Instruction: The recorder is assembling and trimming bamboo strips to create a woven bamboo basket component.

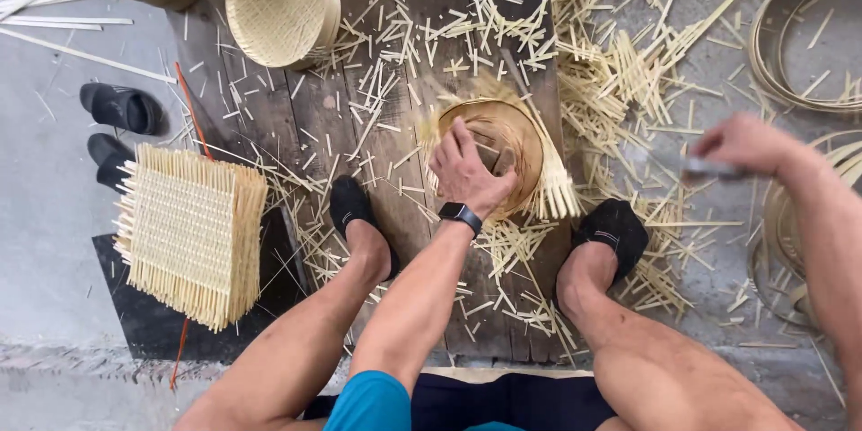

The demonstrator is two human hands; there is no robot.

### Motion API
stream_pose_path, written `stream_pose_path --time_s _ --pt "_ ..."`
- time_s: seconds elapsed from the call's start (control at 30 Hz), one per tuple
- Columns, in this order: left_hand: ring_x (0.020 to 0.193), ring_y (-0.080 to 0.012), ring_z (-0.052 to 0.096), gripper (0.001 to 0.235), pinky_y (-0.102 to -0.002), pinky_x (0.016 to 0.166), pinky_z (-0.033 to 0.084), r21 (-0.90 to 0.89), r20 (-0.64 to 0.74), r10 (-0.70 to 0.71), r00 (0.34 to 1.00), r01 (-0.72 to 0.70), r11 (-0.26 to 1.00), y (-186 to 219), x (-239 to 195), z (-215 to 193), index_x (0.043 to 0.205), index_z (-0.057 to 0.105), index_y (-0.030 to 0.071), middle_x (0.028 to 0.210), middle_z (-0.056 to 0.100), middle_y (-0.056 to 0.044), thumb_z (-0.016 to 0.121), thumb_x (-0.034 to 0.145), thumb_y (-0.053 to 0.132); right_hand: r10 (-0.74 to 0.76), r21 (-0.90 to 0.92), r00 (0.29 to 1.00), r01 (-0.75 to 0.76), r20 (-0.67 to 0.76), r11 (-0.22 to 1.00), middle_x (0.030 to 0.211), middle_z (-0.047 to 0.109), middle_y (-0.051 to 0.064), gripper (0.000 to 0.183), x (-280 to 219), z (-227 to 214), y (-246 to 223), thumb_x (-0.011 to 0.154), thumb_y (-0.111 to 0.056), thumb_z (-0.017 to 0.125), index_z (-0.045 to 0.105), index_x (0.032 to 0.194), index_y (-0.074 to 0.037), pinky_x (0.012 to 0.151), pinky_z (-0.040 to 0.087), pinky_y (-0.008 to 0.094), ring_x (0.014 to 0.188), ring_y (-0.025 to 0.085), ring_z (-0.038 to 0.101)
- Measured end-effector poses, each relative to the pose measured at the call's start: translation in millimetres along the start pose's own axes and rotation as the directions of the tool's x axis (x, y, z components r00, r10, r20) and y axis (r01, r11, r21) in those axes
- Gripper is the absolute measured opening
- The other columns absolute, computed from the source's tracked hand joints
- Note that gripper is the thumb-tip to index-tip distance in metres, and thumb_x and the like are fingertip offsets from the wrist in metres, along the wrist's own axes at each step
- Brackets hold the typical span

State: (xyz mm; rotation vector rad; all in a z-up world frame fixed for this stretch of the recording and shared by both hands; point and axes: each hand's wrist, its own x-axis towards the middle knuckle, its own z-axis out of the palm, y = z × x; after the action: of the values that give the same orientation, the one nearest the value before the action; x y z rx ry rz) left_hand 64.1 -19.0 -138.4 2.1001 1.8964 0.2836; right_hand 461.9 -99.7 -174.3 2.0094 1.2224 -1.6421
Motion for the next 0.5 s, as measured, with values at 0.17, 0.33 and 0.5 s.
stream_pose_path --time_s 0.17,0.33,0.5 --pt "0.121 -0.0351 0.05 0.116 -0.051 0.11 0.032 -0.104 -0.18 0.202 0.963 -0.223 0.969 32.3 7.9 -53.5 0.159 0.029 0.004 0.126 0.049 -0.017 0.085 0.067 0.049 0.096 0.429 0.912 0.094 -0.4 0.898 0.074 0.071 0.016 0.038 24.8 -19.5 -1.5 0.075 -0.028 0.085 0.075 0.098 0.0 0.054 0.049 0.036 0.06 0.019 0.064" --pt "0.115 -0.036 0.049 0.123 -0.051 0.104 0.034 -0.107 0.091 0.218 0.972 -0.208 0.972 5.6 18.4 9.0 0.156 0.027 0.005 0.127 0.048 -0.019 0.085 0.056 0.049 0.147 0.313 0.937 -0.043 -0.316 0.949 0.073 0.069 0.016 0.05 -53.9 18.1 -87.6 0.079 -0.042 0.09 0.074 0.101 0.0 0.052 0.045 0.036 0.058 0.022 0.059" --pt "0.126 -0.0344 0.045 0.127 -0.054 0.109 0.03 -0.016 0.198 0.497 0.845 -0.505 0.863 -3.5 16.7 -3.9 0.157 0.026 0.016 0.139 0.048 -0.011 0.09 0.051 0.046 0.064 0.442 0.868 0.186 -0.492 0.878 0.072 0.068 0.005 0.04 -90.4 65.9 -134.2 0.084 -0.038 0.082 0.069 0.098 -0.004 0.052 0.051 0.029 0.06 0.013 0.063"
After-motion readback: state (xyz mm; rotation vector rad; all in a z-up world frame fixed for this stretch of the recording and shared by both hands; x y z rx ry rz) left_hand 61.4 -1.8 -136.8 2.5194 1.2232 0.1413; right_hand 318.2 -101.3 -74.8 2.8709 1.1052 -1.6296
